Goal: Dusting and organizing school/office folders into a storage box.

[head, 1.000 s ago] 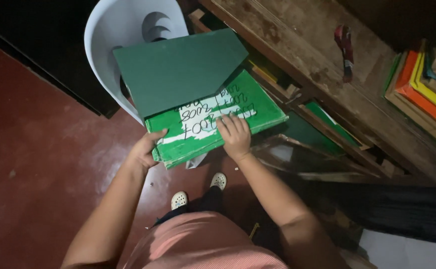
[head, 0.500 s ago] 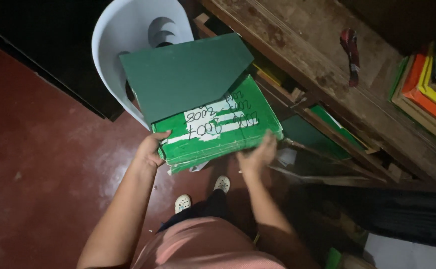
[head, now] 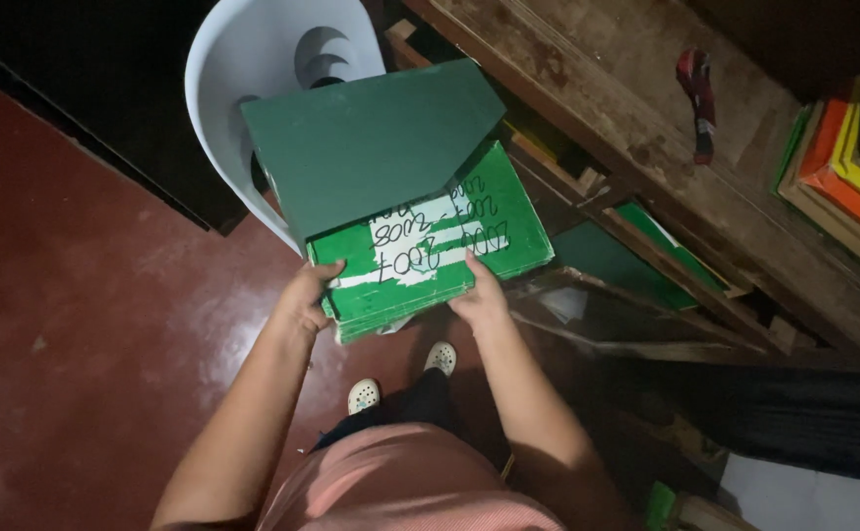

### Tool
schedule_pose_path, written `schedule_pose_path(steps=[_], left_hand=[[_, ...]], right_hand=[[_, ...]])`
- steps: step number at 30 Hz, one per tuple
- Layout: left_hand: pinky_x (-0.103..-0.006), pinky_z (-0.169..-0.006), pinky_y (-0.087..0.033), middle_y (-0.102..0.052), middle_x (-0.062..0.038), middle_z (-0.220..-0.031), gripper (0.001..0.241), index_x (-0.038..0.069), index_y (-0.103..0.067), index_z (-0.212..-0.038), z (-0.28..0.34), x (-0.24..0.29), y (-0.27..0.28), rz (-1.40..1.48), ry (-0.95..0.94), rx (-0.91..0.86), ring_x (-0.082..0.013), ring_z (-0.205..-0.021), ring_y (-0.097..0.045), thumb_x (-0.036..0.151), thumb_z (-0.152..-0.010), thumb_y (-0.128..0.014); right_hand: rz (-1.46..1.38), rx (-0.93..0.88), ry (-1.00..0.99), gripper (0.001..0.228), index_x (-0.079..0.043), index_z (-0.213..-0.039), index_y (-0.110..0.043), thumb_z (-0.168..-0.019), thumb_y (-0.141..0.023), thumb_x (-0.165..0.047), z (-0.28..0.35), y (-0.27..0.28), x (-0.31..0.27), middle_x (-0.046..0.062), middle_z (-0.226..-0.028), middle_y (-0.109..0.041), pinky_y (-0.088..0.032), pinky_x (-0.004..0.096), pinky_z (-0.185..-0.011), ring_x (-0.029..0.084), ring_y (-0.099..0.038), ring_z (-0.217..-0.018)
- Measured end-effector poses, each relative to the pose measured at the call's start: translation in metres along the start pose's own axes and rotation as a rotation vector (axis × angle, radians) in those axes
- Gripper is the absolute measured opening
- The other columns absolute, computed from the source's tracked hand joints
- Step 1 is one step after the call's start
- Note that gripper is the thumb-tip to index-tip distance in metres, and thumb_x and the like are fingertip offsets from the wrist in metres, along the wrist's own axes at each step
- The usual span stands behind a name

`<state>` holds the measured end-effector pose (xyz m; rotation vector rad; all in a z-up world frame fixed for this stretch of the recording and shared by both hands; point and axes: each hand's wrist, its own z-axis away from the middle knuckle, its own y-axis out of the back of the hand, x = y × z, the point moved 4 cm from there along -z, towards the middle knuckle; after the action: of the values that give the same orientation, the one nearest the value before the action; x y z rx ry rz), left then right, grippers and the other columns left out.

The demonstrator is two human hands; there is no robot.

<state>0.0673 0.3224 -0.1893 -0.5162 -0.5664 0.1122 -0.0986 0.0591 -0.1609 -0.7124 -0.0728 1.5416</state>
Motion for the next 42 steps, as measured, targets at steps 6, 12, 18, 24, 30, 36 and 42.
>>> schedule_pose_path(steps=[6,12,18,24,30,36,42], left_hand=[[-0.0616,-0.084,-0.060,-0.070,-0.016,-0.108,0.044,0.014,-0.063,-0.127,0.032,0.012,-0.009,0.067,-0.062,-0.042,-0.0388,-0.097,-0.073,0.010,-0.085,-0.077],[-0.0548,-0.077,-0.062,-0.071,-0.014,-0.104,0.038,0.009,-0.064,-0.121,0.043,0.005,-0.007,-0.109,-0.004,-0.032,-0.0319,-0.091,-0.073,0.028,-0.090,-0.076],[-0.0470,-0.105,-0.046,-0.062,-0.016,-0.136,0.078,0.005,-0.060,-0.139,0.080,0.021,0.005,-0.386,-0.021,0.012,-0.0345,-0.126,-0.058,0.068,-0.092,-0.062],[-0.0522,-0.085,-0.059,-0.068,-0.021,-0.121,0.066,0.005,-0.055,-0.136,0.066,0.050,0.029,-0.760,-0.506,0.342,-0.0379,-0.105,-0.069,0.032,-0.085,-0.086],[-0.0657,-0.117,-0.036,-0.034,-0.042,-0.152,0.123,0.004,-0.009,-0.162,0.109,0.086,-0.057,-0.936,-0.747,0.142,-0.0629,-0.134,-0.039,0.007,-0.066,-0.086],[-0.0562,-0.106,-0.050,-0.035,-0.039,-0.154,0.118,0.017,-0.010,-0.164,0.111,0.098,-0.079,-0.770,-0.565,0.100,-0.0595,-0.133,-0.046,-0.004,-0.069,-0.075],[-0.0630,-0.114,-0.037,-0.029,-0.045,-0.153,0.107,0.004,-0.008,-0.163,0.088,0.101,-0.075,-0.795,-0.572,0.109,-0.0613,-0.139,-0.036,0.011,-0.075,-0.069]], right_hand=[[-0.197,-0.172,0.082,0.034,-0.002,-0.114,-0.073,-0.084,-0.086,-0.011,-0.080,0.033,-0.002,0.017,-0.118,-0.074,-0.055,0.048,-0.107,0.030,-0.072,-0.111],[-0.095,-0.268,0.078,0.029,-0.007,-0.112,-0.075,-0.086,-0.085,-0.013,-0.109,0.003,-0.024,0.013,-0.115,-0.077,-0.058,0.043,-0.101,0.025,-0.074,-0.105],[-0.168,-0.269,0.052,0.027,0.001,-0.108,-0.073,-0.085,-0.083,-0.008,-0.136,-0.063,-0.028,0.019,-0.108,-0.076,-0.056,0.051,-0.101,0.034,-0.074,-0.103],[-0.263,-0.327,-0.012,0.025,-0.003,-0.108,-0.074,-0.087,-0.079,-0.013,-0.200,-0.127,-0.015,0.019,-0.110,-0.076,-0.056,0.052,-0.104,0.034,-0.073,-0.108],[-0.007,-0.116,0.093,0.031,-0.006,-0.119,-0.066,-0.091,-0.069,-0.018,-0.217,-0.125,-0.015,0.017,-0.119,-0.072,-0.060,0.055,-0.097,0.035,-0.070,-0.112],[0.602,0.014,0.083,0.070,-0.007,-0.147,-0.041,-0.090,-0.070,-0.034,-0.113,-0.125,-0.038,0.029,-0.141,-0.049,-0.048,0.072,-0.095,0.056,-0.055,-0.125],[0.437,-0.055,-0.109,0.079,-0.002,-0.119,-0.038,-0.071,-0.092,-0.034,-0.133,-0.103,-0.055,0.017,-0.104,-0.050,-0.064,0.050,-0.080,0.031,-0.061,-0.090]])
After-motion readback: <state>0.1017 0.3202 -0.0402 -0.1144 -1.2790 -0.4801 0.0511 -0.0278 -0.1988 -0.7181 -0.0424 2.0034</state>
